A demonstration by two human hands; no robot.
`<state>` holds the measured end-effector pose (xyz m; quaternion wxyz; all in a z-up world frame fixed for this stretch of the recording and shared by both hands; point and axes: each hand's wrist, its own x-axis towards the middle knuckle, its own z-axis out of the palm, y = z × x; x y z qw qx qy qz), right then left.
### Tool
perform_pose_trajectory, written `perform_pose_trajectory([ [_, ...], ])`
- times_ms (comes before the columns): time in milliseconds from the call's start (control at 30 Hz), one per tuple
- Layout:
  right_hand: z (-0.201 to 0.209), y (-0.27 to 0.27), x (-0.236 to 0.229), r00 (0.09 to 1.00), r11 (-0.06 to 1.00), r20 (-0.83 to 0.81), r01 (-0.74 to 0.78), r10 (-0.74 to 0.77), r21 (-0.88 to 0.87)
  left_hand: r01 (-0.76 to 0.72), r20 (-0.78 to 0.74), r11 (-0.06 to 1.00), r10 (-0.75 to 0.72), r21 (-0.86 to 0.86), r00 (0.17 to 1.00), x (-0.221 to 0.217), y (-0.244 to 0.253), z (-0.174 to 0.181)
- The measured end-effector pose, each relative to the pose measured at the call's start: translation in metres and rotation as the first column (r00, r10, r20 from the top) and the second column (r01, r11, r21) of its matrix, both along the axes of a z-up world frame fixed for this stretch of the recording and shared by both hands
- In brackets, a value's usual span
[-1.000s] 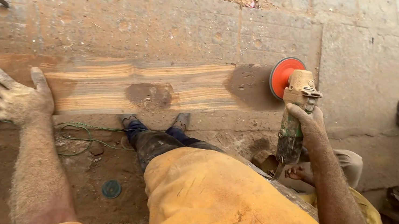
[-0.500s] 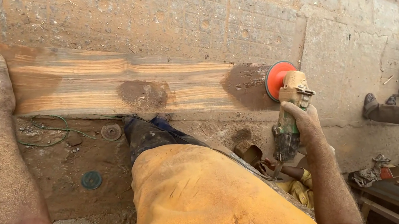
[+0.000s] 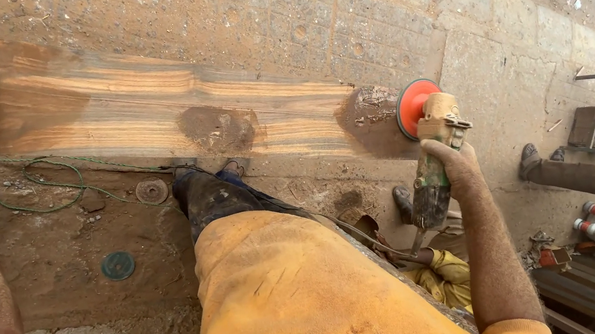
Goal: The person uses a handheld power grinder to smooth the surface and edges of a large wooden beam.
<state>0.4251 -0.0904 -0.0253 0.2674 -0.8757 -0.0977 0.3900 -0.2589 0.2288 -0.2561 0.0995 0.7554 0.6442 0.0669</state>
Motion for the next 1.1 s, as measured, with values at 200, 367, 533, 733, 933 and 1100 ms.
perform_pose_trajectory([
  [200, 0.002, 0.03, -0.056, 0.982, 0.974, 0.006, -0.184, 0.187, -0.134, 0.081, 0.499, 0.996, -0.093, 0.044, 0.862, -0.007, 0.001, -0.02],
  [367, -0.004, 0.033, -0.036, 0.947, 0.943, 0.047, -0.309, 0.317, -0.121, 0.02, 0.333, 0.997, -0.043, 0.073, 0.942, 0.005, 0.0, 0.018],
  [533, -0.008, 0.013, 0.013, 0.999, 0.998, 0.045, -0.019, 0.022, -0.064, 0.083, -0.058, 0.975, -0.073, 0.206, 0.996, 0.012, 0.0, 0.031],
  [733, 0.0, 0.051, -0.066, 0.952, 0.94, 0.043, -0.292, 0.304, -0.179, 0.028, 0.436, 0.999, -0.017, -0.017, 0.9, 0.007, 0.007, 0.014],
  [933, -0.003, 0.035, 0.009, 0.999, 0.999, 0.019, -0.043, 0.043, -0.003, 0.022, -0.005, 0.996, -0.022, 0.086, 1.0, 0.029, 0.002, 0.067],
  [1100, 0.009, 0.043, -0.016, 0.997, 0.995, 0.032, -0.071, 0.073, -0.077, 0.054, 0.347, 0.998, -0.057, 0.019, 0.936, 0.007, 0.005, 0.001],
])
